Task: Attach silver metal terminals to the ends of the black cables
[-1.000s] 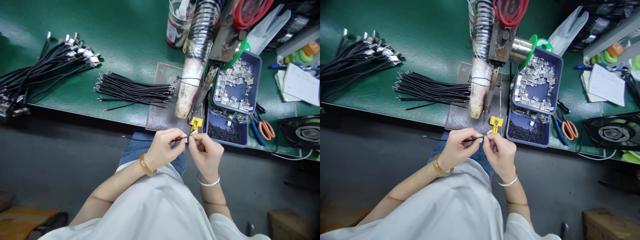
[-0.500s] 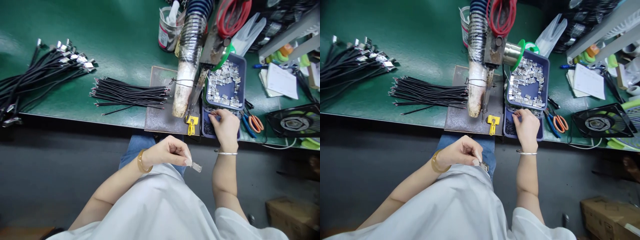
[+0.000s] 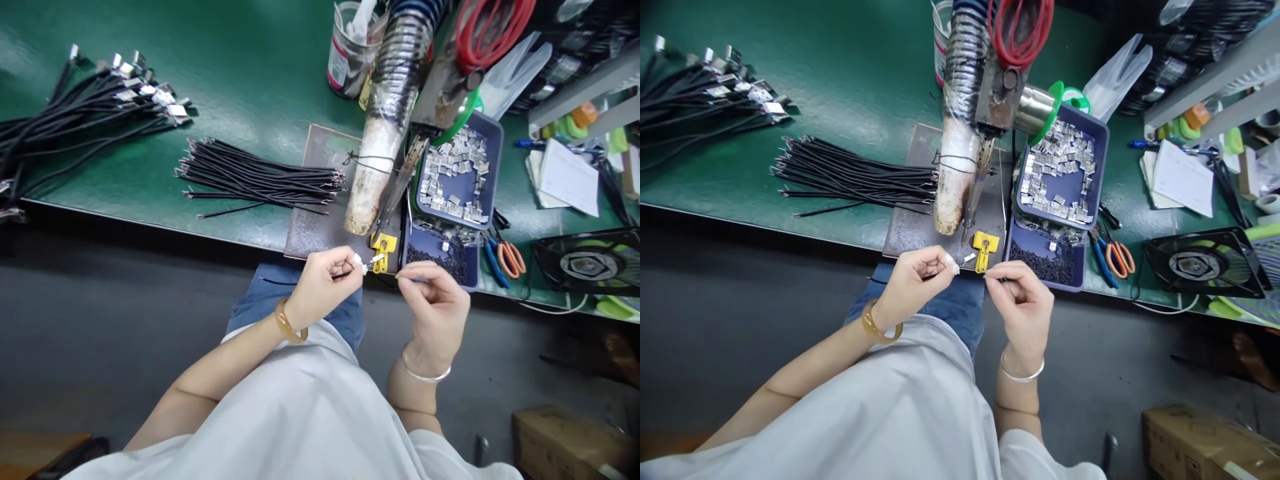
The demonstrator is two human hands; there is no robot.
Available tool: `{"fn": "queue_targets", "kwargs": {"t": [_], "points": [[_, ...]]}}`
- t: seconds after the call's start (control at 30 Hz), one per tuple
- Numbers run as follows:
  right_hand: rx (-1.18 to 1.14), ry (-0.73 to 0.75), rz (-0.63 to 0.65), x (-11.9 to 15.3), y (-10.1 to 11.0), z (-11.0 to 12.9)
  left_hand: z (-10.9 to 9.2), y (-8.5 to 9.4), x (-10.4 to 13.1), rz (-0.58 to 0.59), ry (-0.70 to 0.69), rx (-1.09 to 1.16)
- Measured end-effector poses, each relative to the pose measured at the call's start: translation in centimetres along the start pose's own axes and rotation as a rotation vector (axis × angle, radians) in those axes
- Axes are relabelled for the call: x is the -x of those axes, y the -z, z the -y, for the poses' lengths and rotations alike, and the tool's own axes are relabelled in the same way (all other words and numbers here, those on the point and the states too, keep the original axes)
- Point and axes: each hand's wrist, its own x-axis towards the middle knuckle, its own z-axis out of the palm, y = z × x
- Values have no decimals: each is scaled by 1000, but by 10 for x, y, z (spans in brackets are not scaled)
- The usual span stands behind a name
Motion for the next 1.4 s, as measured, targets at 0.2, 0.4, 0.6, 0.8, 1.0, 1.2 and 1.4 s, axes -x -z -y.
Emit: {"fn": "queue_targets", "kwargs": {"t": [0.2, 0.4, 0.6, 0.8, 1.0, 1.2, 1.4], "points": [[90, -16, 21, 6, -22, -5, 2, -6, 5, -98, -217, -337], [125, 35, 71, 5, -27, -5, 4, -8, 6, -137, -377, -480], [134, 34, 90, 7, -25, -3, 4, -8, 6, -131, -412, -512], [156, 33, 85, 6, -25, -2, 2, -8, 7, -134, -441, -536], [262, 105, 53, 7, -28, -4, 5, -5, 8, -94, -505, -569], [112, -35, 30, 3, -19, -9, 0, 4, 9, 32, -584, -460], [152, 204, -54, 6, -20, -4, -4, 8, 7, 131, -154, 13]]}}
